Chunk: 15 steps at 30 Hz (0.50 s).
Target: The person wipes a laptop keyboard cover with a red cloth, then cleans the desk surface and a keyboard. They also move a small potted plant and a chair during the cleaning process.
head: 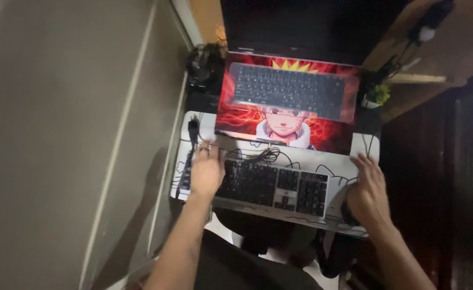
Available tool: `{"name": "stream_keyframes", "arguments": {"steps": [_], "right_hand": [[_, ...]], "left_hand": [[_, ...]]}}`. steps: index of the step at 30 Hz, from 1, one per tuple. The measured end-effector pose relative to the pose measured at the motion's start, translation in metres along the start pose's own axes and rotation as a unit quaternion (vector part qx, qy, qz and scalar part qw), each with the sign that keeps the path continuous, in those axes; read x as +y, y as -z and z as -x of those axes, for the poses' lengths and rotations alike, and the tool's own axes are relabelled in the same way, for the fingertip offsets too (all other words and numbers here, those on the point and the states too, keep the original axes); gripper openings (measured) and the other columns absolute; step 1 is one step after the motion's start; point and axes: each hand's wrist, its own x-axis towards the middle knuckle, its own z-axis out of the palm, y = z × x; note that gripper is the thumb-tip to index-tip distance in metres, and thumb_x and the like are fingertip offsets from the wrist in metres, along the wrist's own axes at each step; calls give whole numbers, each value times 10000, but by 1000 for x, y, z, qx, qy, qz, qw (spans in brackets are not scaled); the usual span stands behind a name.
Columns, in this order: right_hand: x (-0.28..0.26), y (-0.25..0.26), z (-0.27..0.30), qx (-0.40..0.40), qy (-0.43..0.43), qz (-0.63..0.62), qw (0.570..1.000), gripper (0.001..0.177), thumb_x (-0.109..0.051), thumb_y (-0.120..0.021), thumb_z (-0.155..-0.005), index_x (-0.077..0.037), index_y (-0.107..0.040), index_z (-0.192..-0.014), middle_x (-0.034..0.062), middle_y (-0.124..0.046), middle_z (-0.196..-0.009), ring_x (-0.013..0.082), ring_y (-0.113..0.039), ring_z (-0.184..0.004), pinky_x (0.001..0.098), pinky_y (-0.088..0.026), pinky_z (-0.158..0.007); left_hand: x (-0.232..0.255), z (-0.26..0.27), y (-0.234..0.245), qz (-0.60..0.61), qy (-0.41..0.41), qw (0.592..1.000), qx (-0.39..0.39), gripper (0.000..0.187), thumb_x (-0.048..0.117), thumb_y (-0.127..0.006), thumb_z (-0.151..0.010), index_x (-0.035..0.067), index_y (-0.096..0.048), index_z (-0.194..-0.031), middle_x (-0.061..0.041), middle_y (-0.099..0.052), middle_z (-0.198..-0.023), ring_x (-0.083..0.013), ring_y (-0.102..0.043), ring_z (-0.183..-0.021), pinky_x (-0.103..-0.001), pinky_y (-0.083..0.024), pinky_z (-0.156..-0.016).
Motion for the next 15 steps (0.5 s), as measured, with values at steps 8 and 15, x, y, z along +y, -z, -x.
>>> {"name": "stream_keyframes", "arguments": {"steps": [8,15], "right_hand": [[-7,9,78,1,-71,-133,988,558,125,-536,-753,-35,-583,-1286,261,-563,-1316,439,-497,-1268,493,-392,-1065],[5,-6,112,-126,8,-258,958,552,189,-440,-660,-57,-685,-1089,136,-684,-1112,299,-646,-1120,367,-483,-1018]], "left_hand": [[85,93,24,210,120,970,16,471,457,-580,-1013,29,-707,-862,-251,-700,-824,-452,-679,-798,-537,-536,-712],[143,172,35,222,197,940,-169,594,550,-588,-1030,24,-715,-786,-236,-704,-781,-430,-696,-819,-511,-548,-787]]}}
